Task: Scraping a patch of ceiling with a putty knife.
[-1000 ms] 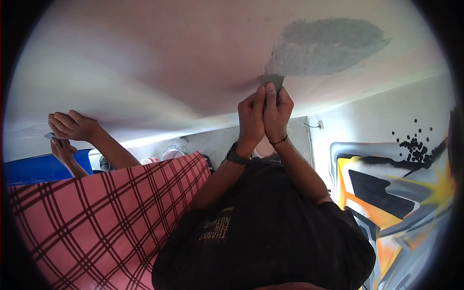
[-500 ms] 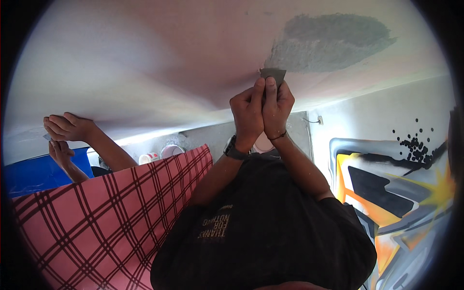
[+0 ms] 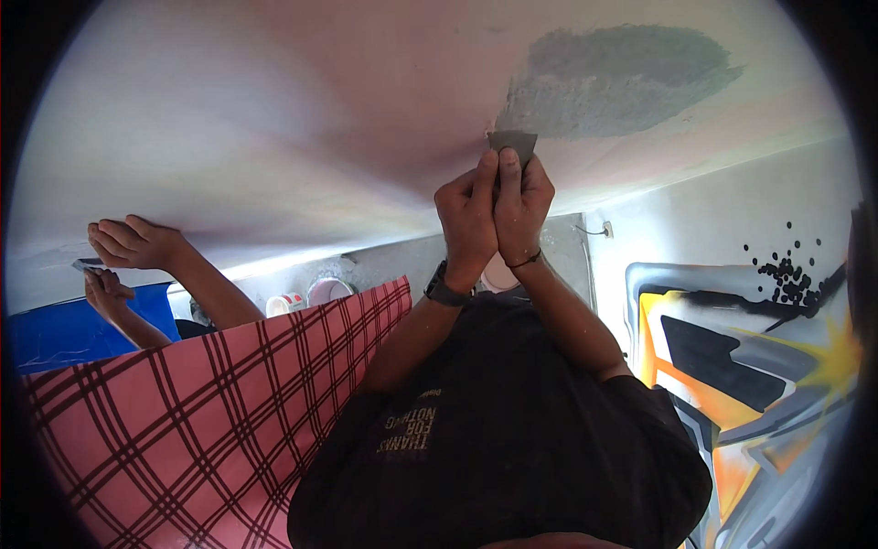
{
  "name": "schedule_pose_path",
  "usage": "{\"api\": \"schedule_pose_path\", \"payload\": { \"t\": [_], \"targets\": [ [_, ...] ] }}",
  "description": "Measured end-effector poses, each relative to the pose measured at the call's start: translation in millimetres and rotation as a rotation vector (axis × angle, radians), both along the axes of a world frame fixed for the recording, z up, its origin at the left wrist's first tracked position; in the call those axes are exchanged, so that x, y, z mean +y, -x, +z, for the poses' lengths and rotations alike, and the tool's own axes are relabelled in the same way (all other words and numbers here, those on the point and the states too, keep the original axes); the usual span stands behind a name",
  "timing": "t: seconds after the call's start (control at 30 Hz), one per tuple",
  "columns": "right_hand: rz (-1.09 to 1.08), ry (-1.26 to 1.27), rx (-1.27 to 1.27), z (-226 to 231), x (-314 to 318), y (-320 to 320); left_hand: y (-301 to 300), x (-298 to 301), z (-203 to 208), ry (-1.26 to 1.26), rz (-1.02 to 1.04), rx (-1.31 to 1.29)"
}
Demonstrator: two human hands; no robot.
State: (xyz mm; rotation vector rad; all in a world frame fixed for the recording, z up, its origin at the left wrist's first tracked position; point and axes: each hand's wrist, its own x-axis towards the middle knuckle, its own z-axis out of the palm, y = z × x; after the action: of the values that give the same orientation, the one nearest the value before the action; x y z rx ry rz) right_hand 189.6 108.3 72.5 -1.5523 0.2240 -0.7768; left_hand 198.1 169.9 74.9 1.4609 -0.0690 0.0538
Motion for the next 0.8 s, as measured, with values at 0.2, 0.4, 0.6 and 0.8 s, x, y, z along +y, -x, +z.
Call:
{"api": "schedule_pose_path", "payload": {
  "t": [0.2,0.4,0.6,0.8],
  "targets": [
    [0.027,0.031,0.026,14,-4,4,-2,-1,11,0.063,0.020,-0.055],
    [0.041,-0.003,0.059,17,-1,4,1,0,11,0.077,-0.004,-0.023],
    [0.033,0.011,0.016,13,-1,-4,0,-4,3,0.053,0.072,-0.044],
    [0.026,-0.012,-0.035,22,2,1,0,3,24,0.022,0.027,-0.046]
  ]
}}
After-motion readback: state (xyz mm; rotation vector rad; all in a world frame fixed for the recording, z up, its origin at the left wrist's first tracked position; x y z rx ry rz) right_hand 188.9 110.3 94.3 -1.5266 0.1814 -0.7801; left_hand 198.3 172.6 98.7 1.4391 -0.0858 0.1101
